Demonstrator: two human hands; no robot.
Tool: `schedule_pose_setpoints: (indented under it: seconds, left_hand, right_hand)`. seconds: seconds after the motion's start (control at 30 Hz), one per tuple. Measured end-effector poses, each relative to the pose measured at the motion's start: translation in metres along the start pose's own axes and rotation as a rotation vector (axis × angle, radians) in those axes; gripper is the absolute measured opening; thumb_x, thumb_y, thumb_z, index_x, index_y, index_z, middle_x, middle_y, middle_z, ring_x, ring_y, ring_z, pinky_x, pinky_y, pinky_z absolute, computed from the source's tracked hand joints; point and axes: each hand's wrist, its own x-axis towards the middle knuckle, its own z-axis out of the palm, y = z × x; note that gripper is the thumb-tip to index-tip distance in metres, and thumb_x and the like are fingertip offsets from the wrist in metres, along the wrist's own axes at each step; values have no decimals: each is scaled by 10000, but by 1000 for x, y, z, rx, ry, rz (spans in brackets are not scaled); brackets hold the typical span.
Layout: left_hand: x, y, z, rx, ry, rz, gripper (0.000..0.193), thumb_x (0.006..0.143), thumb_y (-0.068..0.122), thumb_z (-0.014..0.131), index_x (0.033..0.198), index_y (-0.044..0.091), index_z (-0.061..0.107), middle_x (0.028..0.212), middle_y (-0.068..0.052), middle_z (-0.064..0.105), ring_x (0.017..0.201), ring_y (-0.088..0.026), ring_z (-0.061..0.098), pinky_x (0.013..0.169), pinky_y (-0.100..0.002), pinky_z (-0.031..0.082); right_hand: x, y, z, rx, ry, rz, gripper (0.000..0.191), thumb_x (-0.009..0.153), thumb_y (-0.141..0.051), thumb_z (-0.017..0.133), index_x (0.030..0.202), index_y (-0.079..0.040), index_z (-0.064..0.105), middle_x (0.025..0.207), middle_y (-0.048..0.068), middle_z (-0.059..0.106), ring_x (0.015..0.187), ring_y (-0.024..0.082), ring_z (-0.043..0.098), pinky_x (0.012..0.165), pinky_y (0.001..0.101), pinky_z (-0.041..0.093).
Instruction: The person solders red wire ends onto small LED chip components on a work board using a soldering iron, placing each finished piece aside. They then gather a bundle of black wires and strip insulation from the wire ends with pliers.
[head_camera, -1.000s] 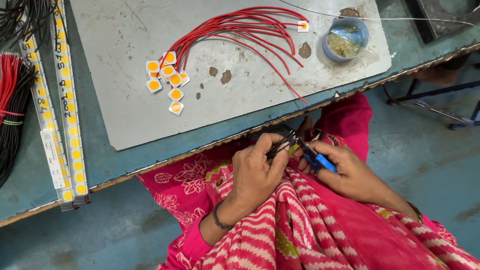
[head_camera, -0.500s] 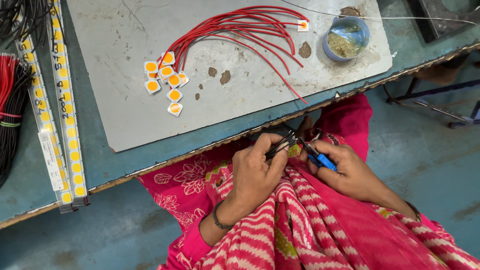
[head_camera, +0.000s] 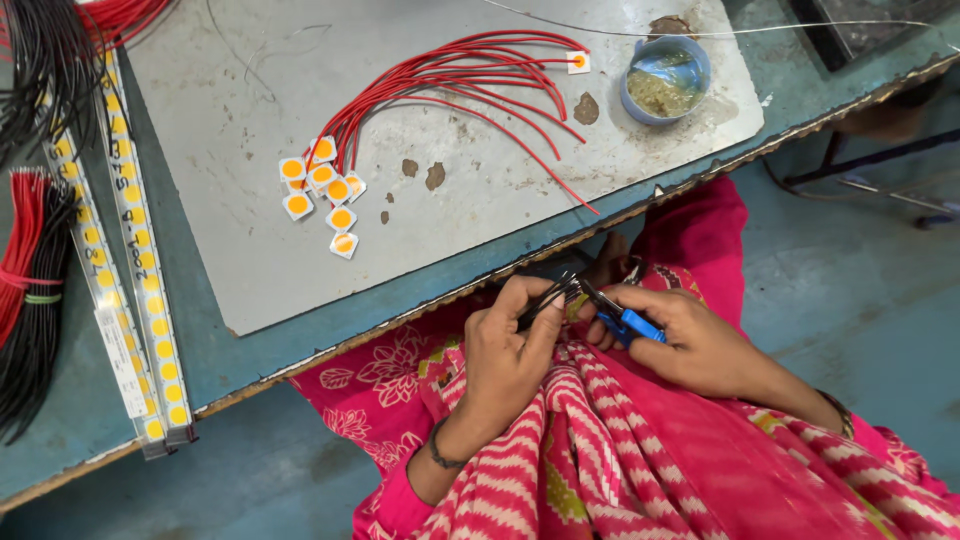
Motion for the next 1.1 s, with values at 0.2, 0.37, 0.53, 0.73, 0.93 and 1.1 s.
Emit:
schedule_pose_setpoints:
  seconds: [0.2,0.37,0.53,0.73,0.93,1.1]
  left_hand:
    - [-2,-3,-3,4,-5,-9,108,1006,121,663,1025,17,683,627,-3,580,538,-30,485,485,-247,370]
    - [-2,-3,-3,-22,-12,-22,108,1010,116,663,1023,12,687,623,9,566,544,-16,452,480,-238,345]
    - [-2,-3,-3,-28,-17,-24,100,1009,108,659,1013,10,680,634,24,581,550,-5,465,482,-229,355]
    - [-2,-4,-4,-27,-21,-27,101,1008,108,659,1000,9,673,628,21,573,551,-6,467,484,-231,354]
    - [-2,-3,-4,-7,-24,-47,114,999,122,669,984,10,677,618,13,584,529,-11,480,476,-234,356]
    - [-1,-1,-4,-8,-22,-31,111,994,119,672,984,8,674,635,7,599,536,-19,487,484,-237,366]
  right_hand:
    - [2,-4,3,-72,4,21,538,780,60,497,1294,-16,635,1060,88,775,999,156,743,937,311,580]
    - [3,-6,3,-83,8,18,548,780,55,506,1308,-20,630,1075,86,771,1008,161,742,943,315,579]
    - [3,-8,3,-117,12,17,549,782,44,519,1314,-30,626,1073,79,775,1003,155,742,936,312,575]
    - [5,-14,2,-287,45,36,542,750,15,541,1275,-69,646,996,54,796,925,148,770,863,310,589]
    - [6,-13,2,-288,49,25,520,756,12,544,1256,-69,657,967,53,796,910,147,775,849,308,598]
    - [5,-12,1,-258,40,11,508,774,7,544,1264,-63,656,946,54,791,895,141,764,847,304,599]
